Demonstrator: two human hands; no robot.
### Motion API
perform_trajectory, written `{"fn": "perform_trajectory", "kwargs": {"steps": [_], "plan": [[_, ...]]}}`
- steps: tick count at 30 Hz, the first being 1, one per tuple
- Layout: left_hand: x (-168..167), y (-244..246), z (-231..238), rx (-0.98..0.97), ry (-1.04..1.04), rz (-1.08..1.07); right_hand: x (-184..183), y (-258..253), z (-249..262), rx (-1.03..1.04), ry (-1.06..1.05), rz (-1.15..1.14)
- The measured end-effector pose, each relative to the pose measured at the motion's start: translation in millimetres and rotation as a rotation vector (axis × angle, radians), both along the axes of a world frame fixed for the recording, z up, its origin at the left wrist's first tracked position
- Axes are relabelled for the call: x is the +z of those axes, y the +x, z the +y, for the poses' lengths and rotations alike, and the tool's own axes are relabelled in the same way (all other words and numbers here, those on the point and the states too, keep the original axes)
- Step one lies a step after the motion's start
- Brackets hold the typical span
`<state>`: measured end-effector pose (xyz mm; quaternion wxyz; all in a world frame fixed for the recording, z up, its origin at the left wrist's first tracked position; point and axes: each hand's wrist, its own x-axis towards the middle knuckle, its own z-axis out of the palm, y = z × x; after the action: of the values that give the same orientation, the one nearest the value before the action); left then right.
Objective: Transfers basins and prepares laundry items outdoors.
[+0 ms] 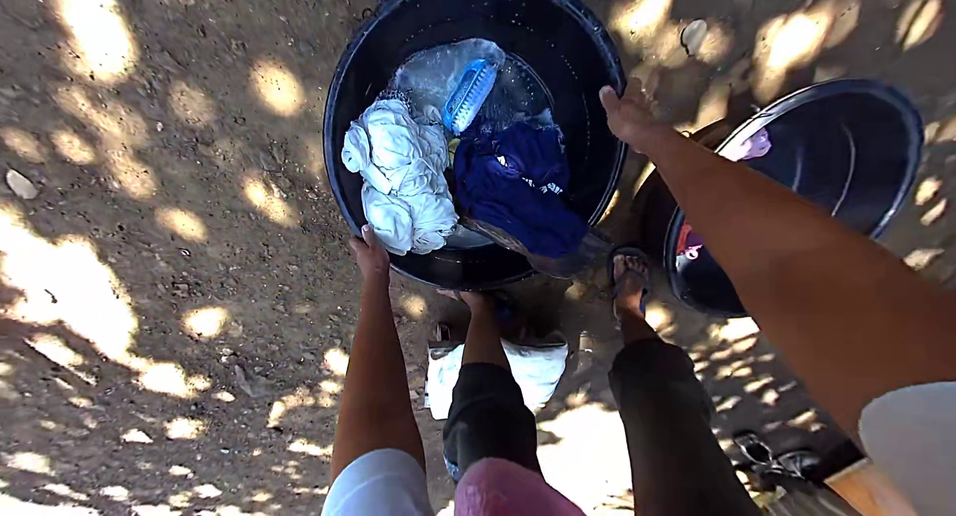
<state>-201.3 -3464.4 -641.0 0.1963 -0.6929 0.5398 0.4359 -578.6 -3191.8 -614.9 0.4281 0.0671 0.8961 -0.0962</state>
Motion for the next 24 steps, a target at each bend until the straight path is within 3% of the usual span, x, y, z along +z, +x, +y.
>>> {"fn": "perform_trajectory", "kwargs": {"steps": [2,6,12,19,24], "plan": [[-2.6,-7.9,2.7,-0.137,-0.044,-0.091,-7.6,-2.1,-1.1,0.055,0.016,0.064],[-6.5,-4.4,4.9,-0.106,-0.106,-0.022,-19.1,-4.1,5.6,0.113,0.018,0.103],[-1.3,-0.7,-1.8,-0.164,-0.039,-0.077,-18.1,-2.8,-2.5,0.112,0.043,0.15],[-4.7,11.3,-20.3,-0.546,0.026,-0.337,-14.0,-7.9,-1.8,0.121,-0.007,0.094],[-3.5,10.4,-23.7,-0.629,0.0,-0.327,-3.4,-12.0,-8.5,0.18,0.043,0.043]]}}
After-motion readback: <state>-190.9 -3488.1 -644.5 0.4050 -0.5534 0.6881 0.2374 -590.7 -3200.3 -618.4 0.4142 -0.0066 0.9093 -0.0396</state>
